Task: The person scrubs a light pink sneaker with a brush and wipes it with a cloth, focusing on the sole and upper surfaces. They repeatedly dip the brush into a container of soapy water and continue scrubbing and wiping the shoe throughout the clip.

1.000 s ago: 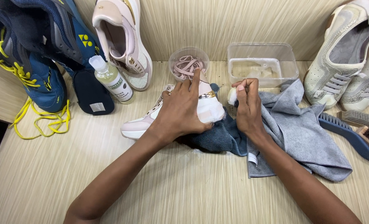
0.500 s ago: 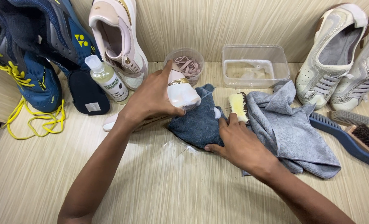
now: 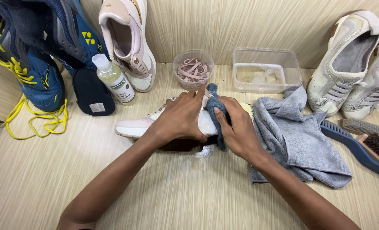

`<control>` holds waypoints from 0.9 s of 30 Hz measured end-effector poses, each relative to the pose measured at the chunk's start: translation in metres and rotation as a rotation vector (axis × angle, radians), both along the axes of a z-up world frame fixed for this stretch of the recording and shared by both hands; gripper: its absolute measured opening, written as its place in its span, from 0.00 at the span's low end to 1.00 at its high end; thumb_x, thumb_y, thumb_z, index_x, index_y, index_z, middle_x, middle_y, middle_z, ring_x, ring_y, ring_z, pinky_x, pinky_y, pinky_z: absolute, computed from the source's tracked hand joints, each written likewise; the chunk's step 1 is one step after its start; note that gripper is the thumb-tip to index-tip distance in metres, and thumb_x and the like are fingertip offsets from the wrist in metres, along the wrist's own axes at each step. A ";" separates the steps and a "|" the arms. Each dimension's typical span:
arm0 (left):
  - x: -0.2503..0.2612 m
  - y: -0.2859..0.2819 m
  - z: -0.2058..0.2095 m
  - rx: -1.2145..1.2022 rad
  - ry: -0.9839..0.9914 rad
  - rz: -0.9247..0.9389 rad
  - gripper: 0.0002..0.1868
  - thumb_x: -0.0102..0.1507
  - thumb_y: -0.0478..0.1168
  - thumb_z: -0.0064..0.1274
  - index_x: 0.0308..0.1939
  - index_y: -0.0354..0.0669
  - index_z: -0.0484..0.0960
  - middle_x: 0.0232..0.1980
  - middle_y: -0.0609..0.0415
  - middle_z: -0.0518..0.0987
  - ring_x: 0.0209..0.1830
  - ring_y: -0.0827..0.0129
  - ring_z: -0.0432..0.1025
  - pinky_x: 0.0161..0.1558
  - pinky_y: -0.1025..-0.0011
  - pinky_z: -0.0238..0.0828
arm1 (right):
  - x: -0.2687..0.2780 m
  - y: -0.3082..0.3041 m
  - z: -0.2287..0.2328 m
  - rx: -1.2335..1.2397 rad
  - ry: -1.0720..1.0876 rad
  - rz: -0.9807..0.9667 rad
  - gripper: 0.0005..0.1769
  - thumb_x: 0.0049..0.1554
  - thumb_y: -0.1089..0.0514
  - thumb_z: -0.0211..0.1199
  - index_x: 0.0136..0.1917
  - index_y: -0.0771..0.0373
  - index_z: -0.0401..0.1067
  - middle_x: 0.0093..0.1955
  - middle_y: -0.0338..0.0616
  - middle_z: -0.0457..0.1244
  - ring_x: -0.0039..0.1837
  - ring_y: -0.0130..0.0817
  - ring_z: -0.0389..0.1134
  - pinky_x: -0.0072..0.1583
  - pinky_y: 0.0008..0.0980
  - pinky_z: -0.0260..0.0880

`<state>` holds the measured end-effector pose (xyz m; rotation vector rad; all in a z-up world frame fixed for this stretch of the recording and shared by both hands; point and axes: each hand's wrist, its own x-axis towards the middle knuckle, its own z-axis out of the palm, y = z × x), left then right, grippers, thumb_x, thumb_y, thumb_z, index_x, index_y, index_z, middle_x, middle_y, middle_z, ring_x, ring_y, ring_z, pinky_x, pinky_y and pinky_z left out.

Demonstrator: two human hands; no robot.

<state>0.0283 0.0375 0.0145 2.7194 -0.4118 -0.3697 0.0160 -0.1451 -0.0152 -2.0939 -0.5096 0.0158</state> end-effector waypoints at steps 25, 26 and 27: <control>-0.012 0.024 0.062 -0.422 -0.016 0.071 0.70 0.41 0.34 0.80 0.76 0.14 0.48 0.68 0.11 0.65 0.70 0.19 0.62 0.68 0.25 0.54 | 0.007 -0.022 0.019 0.101 -0.234 -0.017 0.10 0.68 0.61 0.58 0.57 0.64 0.79 0.56 0.52 0.67 0.55 0.46 0.72 0.57 0.45 0.70; -0.012 0.024 0.060 -0.430 -0.025 0.073 0.71 0.40 0.36 0.82 0.76 0.15 0.48 0.68 0.12 0.65 0.70 0.20 0.62 0.68 0.27 0.55 | 0.002 -0.017 0.021 0.161 -0.266 0.000 0.11 0.68 0.62 0.56 0.58 0.64 0.79 0.57 0.53 0.69 0.56 0.48 0.73 0.58 0.45 0.72; -0.013 0.024 0.057 -0.438 -0.032 0.076 0.73 0.40 0.38 0.83 0.77 0.16 0.48 0.68 0.13 0.66 0.70 0.21 0.63 0.68 0.30 0.57 | -0.002 -0.011 0.023 0.222 -0.295 0.018 0.13 0.68 0.63 0.54 0.59 0.64 0.79 0.58 0.53 0.70 0.57 0.50 0.75 0.58 0.45 0.73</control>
